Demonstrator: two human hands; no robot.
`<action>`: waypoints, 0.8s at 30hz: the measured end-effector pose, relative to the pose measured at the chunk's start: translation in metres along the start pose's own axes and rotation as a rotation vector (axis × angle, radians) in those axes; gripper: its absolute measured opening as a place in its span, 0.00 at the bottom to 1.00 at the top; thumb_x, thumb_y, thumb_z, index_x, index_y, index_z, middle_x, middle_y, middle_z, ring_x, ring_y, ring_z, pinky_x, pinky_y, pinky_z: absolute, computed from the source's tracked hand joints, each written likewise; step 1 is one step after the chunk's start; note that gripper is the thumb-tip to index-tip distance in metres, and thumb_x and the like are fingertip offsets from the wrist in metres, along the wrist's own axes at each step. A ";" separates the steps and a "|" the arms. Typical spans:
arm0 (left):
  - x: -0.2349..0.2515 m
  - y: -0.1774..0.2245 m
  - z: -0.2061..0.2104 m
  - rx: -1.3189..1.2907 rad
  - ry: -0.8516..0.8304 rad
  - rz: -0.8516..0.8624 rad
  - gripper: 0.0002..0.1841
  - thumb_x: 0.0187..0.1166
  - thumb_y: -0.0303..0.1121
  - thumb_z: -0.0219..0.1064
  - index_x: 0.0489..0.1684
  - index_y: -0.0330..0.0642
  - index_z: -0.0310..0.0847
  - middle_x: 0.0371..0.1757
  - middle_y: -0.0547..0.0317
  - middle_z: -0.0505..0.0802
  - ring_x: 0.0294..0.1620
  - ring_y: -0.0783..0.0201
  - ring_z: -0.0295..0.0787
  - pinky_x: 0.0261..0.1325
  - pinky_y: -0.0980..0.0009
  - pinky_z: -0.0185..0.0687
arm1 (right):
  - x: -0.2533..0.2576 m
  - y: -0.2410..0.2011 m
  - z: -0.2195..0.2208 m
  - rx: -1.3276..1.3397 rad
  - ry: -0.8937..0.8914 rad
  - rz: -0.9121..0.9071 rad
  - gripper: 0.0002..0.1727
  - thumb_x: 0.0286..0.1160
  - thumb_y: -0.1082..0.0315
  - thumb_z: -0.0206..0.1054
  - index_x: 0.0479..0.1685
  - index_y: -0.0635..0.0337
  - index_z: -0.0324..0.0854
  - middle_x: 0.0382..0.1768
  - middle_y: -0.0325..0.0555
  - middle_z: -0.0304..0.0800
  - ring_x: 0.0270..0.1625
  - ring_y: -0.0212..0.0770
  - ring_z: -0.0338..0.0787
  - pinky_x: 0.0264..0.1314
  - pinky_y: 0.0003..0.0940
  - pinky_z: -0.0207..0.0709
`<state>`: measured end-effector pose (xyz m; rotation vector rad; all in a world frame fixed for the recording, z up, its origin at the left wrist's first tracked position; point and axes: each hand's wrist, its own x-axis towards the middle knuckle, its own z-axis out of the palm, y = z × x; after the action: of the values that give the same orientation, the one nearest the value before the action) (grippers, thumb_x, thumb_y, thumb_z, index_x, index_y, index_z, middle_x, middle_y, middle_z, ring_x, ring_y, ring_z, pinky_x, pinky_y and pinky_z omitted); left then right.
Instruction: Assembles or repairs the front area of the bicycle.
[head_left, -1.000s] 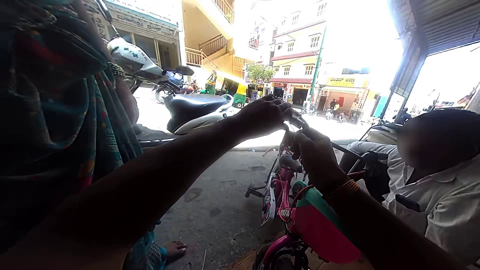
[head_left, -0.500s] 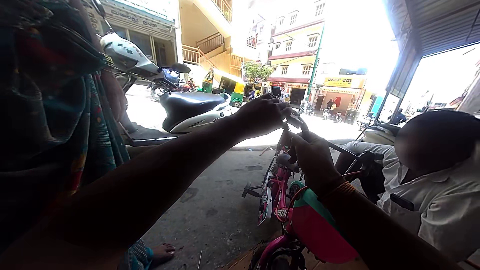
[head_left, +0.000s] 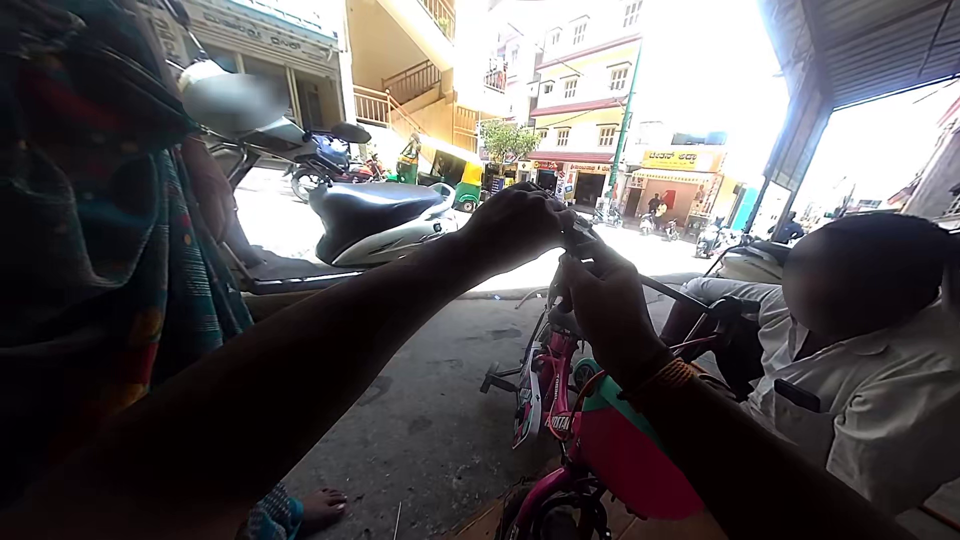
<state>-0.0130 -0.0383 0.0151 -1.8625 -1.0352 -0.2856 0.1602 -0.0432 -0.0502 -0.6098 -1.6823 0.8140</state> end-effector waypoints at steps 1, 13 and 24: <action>0.000 0.000 0.000 -0.001 0.003 -0.002 0.09 0.86 0.32 0.61 0.52 0.48 0.89 0.53 0.57 0.96 0.59 0.55 0.93 0.67 0.55 0.83 | 0.001 -0.002 0.001 0.013 -0.001 -0.010 0.09 0.83 0.66 0.62 0.47 0.57 0.87 0.22 0.43 0.89 0.21 0.39 0.88 0.25 0.36 0.85; -0.001 0.001 -0.005 -0.051 -0.065 0.024 0.19 0.91 0.45 0.56 0.67 0.46 0.84 0.64 0.57 0.93 0.70 0.55 0.88 0.79 0.55 0.74 | 0.016 0.012 -0.058 -0.295 -0.035 -0.053 0.12 0.79 0.61 0.65 0.29 0.51 0.88 0.18 0.37 0.85 0.18 0.35 0.83 0.20 0.35 0.76; 0.001 0.004 -0.013 -0.318 0.007 -0.099 0.30 0.84 0.67 0.50 0.61 0.58 0.90 0.57 0.59 0.95 0.60 0.57 0.91 0.65 0.47 0.82 | 0.034 0.025 -0.065 -0.424 0.038 -0.011 0.14 0.80 0.54 0.68 0.30 0.50 0.89 0.20 0.36 0.86 0.23 0.36 0.83 0.29 0.43 0.75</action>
<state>-0.0063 -0.0491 0.0194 -2.0923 -1.1297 -0.5410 0.2138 0.0112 -0.0393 -0.8974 -1.8344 0.4326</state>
